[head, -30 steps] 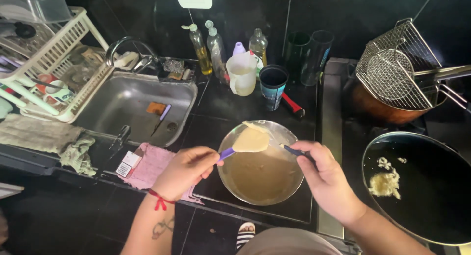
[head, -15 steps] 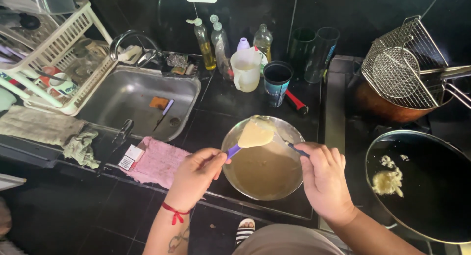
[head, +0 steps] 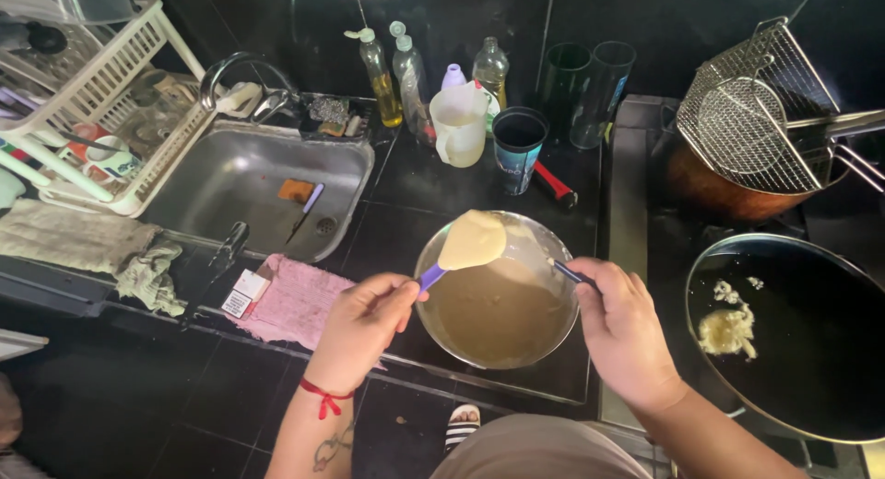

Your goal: Mix batter in a bowl and fry small portions in a pan with oil.

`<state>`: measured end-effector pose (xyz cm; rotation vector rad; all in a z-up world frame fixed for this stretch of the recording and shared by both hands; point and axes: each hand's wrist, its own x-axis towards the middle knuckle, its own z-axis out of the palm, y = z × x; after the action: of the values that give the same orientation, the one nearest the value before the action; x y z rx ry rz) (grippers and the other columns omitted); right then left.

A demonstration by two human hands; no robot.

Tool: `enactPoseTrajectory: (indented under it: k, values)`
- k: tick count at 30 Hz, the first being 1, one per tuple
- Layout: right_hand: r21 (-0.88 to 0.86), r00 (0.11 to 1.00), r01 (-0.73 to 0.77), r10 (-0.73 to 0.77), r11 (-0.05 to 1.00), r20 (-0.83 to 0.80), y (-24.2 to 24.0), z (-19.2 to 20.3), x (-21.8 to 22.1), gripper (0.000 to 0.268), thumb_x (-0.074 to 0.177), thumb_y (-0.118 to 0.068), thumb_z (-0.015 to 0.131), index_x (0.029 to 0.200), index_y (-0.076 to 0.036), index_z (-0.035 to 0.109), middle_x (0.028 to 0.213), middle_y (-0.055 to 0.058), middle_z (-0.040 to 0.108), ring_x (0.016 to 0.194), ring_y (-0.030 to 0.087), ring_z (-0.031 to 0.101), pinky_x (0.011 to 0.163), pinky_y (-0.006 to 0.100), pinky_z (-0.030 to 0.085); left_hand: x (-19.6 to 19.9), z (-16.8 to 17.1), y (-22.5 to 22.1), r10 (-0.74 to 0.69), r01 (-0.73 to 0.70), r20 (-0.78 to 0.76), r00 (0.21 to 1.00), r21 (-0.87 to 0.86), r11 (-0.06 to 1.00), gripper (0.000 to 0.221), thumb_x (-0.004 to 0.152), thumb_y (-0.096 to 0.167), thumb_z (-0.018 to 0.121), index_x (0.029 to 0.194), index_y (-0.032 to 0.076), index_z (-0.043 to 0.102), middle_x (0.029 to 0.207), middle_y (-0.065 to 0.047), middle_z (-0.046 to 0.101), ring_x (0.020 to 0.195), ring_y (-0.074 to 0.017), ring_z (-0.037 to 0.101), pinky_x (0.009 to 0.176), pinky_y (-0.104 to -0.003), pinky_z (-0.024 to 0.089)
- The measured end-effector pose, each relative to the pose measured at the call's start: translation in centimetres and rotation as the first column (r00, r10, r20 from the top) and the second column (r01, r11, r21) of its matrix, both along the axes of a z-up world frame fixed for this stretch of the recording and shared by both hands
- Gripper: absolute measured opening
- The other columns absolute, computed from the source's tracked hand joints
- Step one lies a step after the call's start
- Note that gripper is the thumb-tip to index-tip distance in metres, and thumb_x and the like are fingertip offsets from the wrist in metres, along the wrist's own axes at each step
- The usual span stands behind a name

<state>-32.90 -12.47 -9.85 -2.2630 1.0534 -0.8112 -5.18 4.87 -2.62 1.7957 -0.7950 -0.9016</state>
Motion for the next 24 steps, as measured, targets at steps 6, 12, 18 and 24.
enactPoseTrajectory:
  k: [6, 12, 18, 24]
  values:
    - [0.529, 0.963, -0.009, -0.136, 0.848, 0.233, 0.2, 1.9, -0.4, 0.026, 0.108, -0.013, 0.058, 0.127, -0.011, 0.075, 0.111, 0.006, 0.081, 0.109, 0.014, 0.075, 0.11, 0.028, 0.05, 0.8, 1.6, 0.0, -0.064, 0.061, 0.031, 0.997, 0.088, 0.994, 0.027, 0.105, 0.029, 0.067, 0.097, 0.012, 0.086, 0.065, 0.0, 0.06, 0.06, -0.0107, 0.049, 0.061, -0.027, 0.036]
    - [0.886, 0.951, -0.07, -0.238, 0.459, 0.199, 0.6, 3.0, -0.1, 0.029, 0.103, -0.007, 0.061, 0.127, 0.001, 0.076, 0.097, 0.02, 0.075, 0.062, 0.017, 0.039, 0.055, 0.029, 0.027, 1.7, 0.9, -0.5, -0.061, 0.066, -0.089, 0.994, 0.052, 0.996, 0.029, 0.105, 0.016, 0.059, 0.097, 0.001, 0.082, 0.067, -0.007, 0.059, 0.064, -0.0149, 0.052, 0.062, -0.029, 0.04]
    - [0.939, 0.926, -0.183, -0.27, 0.291, 0.265, 1.8, 4.0, 0.5, 0.031, 0.1, -0.006, 0.06, 0.125, 0.005, 0.075, 0.097, 0.019, 0.072, 0.062, 0.018, 0.036, 0.062, 0.031, 0.026, 1.0, 1.3, -1.0, -0.103, 0.109, -0.064, 0.993, 0.099, 0.989, 0.031, 0.108, 0.019, 0.059, 0.099, 0.003, 0.084, 0.068, -0.005, 0.06, 0.064, -0.0132, 0.052, 0.061, -0.027, 0.041]
    - [0.894, 0.888, -0.276, -0.261, 0.354, 0.378, 0.2, 2.8, -1.1, 0.034, 0.099, 0.0, 0.055, 0.127, 0.011, 0.072, 0.093, 0.025, 0.072, 0.052, 0.016, 0.033, 0.048, 0.03, 0.022, 0.4, 2.0, -1.1, -0.087, 0.076, 0.058, 0.995, 0.167, 0.983, 0.03, 0.104, 0.024, 0.06, 0.094, 0.009, 0.084, 0.067, -0.004, 0.06, 0.065, -0.0139, 0.052, 0.068, -0.03, 0.04]
